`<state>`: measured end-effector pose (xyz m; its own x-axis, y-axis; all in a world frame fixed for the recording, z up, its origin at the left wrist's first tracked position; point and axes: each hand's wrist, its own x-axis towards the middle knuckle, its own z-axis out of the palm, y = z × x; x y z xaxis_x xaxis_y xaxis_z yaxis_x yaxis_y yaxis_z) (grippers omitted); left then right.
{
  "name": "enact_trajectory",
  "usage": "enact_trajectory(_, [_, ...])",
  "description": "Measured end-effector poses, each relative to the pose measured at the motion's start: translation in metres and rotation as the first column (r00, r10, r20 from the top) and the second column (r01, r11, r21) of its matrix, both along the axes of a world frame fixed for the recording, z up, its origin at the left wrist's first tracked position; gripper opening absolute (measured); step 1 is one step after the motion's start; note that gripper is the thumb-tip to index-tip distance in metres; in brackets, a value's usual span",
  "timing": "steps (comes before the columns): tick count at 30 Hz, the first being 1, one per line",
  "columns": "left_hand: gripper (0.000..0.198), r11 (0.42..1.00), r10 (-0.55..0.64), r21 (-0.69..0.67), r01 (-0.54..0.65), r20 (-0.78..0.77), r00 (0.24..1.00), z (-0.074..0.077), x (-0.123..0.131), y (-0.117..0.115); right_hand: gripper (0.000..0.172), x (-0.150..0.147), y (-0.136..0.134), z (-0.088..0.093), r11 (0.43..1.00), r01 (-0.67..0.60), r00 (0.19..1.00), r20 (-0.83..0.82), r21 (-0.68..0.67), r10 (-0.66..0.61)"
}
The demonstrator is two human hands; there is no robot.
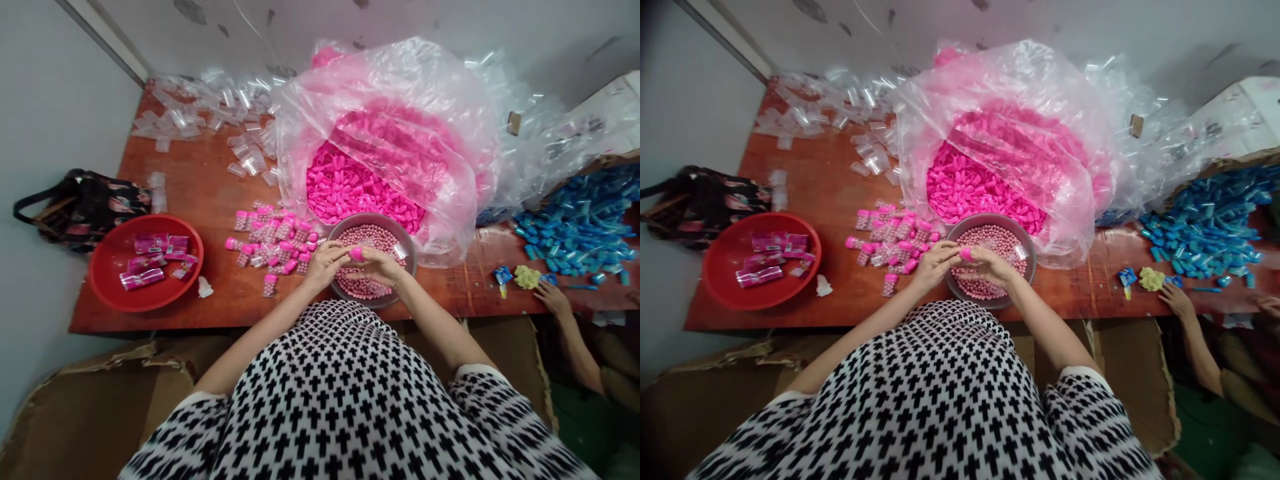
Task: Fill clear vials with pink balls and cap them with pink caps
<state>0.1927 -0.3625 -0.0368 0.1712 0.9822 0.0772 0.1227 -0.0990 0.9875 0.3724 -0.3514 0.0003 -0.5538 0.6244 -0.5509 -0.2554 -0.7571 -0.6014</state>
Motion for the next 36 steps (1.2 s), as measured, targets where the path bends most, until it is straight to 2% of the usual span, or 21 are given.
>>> enact_trajectory(3, [0.017,0.999,-0.032,0.039,0.035,-0.058,0.998,0.0,-0.005,-0.008,0.018,-0.013,-0.013,-0.013,0.985,0.134,0.99,-0.034,-0.107,-0.138])
enact_trajectory(6, [0.019,0.996,-0.084,0.034,0.088,-0.109,0.99,-0.001,-0.01,-0.018,0.009,-0.029,-0.028,-0.03,0.944,0.269,0.962,-0.002,-0.194,-0.274])
enact_trajectory(9, [0.022,0.989,-0.143,0.014,0.146,-0.151,0.978,-0.008,-0.015,-0.027,0.003,-0.04,-0.041,-0.043,0.908,0.332,0.941,0.031,-0.255,-0.336])
enact_trajectory(11, [0.023,0.989,-0.147,-0.028,0.144,-0.15,0.978,-0.016,-0.016,-0.03,0.005,-0.043,-0.044,-0.047,0.917,0.295,0.954,0.028,-0.267,-0.299])
enact_trajectory(13, [0.024,0.991,-0.106,-0.097,0.095,-0.115,0.988,-0.023,-0.017,-0.029,0.013,-0.039,-0.037,-0.046,0.956,0.185,0.982,0.01,-0.227,-0.188])
enact_trajectory(15, [0.026,0.987,-0.025,-0.162,0.014,-0.064,0.998,-0.026,-0.019,-0.025,0.025,-0.029,-0.022,-0.041,0.994,0.049,0.998,0.055,-0.102,-0.044])
enact_trajectory(17, [0.029,0.978,0.077,-0.193,-0.081,-0.027,0.997,-0.025,-0.026,-0.017,0.034,-0.015,-0.001,-0.036,0.991,-0.077,0.96,0.275,0.109,0.044])
enact_trajectory(18, [0.03,0.97,0.136,-0.199,-0.137,-0.018,0.991,-0.024,-0.031,-0.011,0.036,-0.007,0.01,-0.034,0.963,-0.15,0.882,0.471,0.224,0.028])
enact_trajectory(19, [0.032,0.959,0.197,-0.204,-0.196,-0.013,0.98,-0.023,-0.038,-0.006,0.037,0.0,0.02,-0.034,0.91,-0.267,0.73,0.683,0.317,-0.023])
enact_trajectory(20, [0.032,0.944,0.261,-0.208,-0.258,-0.012,0.965,-0.022,-0.046,0.0,0.038,0.007,0.029,-0.036,0.855,-0.401,0.517,0.852,0.329,-0.085])
enact_trajectory(21, [0.032,0.923,0.328,-0.208,-0.324,-0.013,0.945,-0.022,-0.055,0.006,0.041,0.012,0.036,-0.038,0.818,-0.505,0.29,0.947,0.274,-0.138])
enact_trajectory(22, [0.031,0.901,0.389,-0.203,-0.384,-0.018,0.921,-0.023,-0.064,0.01,0.044,0.015,0.041,-0.043,0.792,-0.581,0.089,0.982,0.188,-0.168])
enact_trajectory(23, [0.03,0.881,0.436,-0.19,-0.433,-0.028,0.899,-0.025,-0.073,0.014,0.046,0.017,0.044,-0.048,0.776,-0.624,-0.064,0.983,0.096,-0.173])
enact_trajectory(24, [0.03,0.869,0.465,-0.17,-0.465,-0.039,0.884,-0.027,-0.08,0.017,0.047,0.018,0.046,-0.054,0.763,-0.646,-0.161,0.973,0.023,-0.166])
enact_trajectory(25, [0.031,0.861,0.484,-0.151,-0.485,-0.049,0.874,-0.03,-0.086,0.018,0.045,0.017,0.046,-0.061,0.749,-0.662,-0.209,0.964,-0.017,-0.163])
enact_trajectory(26, [0.034,0.86,0.489,-0.137,-0.492,-0.058,0.87,-0.034,-0.088,0.018,0.043,0.015,0.046,-0.068,0.732,-0.681,-0.218,0.96,-0.021,-0.175])
enact_trajectory(28, [0.038,0.87,0.466,-0.141,-0.473,-0.083,0.881,-0.039,-0.085,0.014,0.034,0.011,0.045,-0.082,0.678,-0.733,-0.156,0.957,0.054,-0.245])
enact_trajectory(30, [0.035,0.892,0.407,-0.158,-0.424,-0.13,0.904,-0.042,-0.072,0.007,0.025,0.006,0.044,-0.096,0.593,-0.785,-0.013,0.952,0.179,-0.306])
enact_trajectory(32, [0.031,0.926,0.315,-0.159,-0.344,-0.183,0.931,-0.041,-0.055,0.0,0.018,0.0,0.044,-0.108,0.508,-0.804,0.167,0.938,0.308,-0.304])
enact_trajectory(34, [0.03,0.951,0.24,-0.146,-0.273,-0.21,0.948,-0.038,-0.039,-0.004,0.017,-0.004,0.045,-0.116,0.467,-0.782,0.313,0.908,0.413,-0.279])
enact_trajectory(36, [0.03,0.966,0.19,-0.136,-0.221,-0.21,0.959,-0.036,-0.029,-0.004,0.018,-0.004,0.047,-0.12,0.454,-0.758,0.377,0.883,0.467,-0.28])
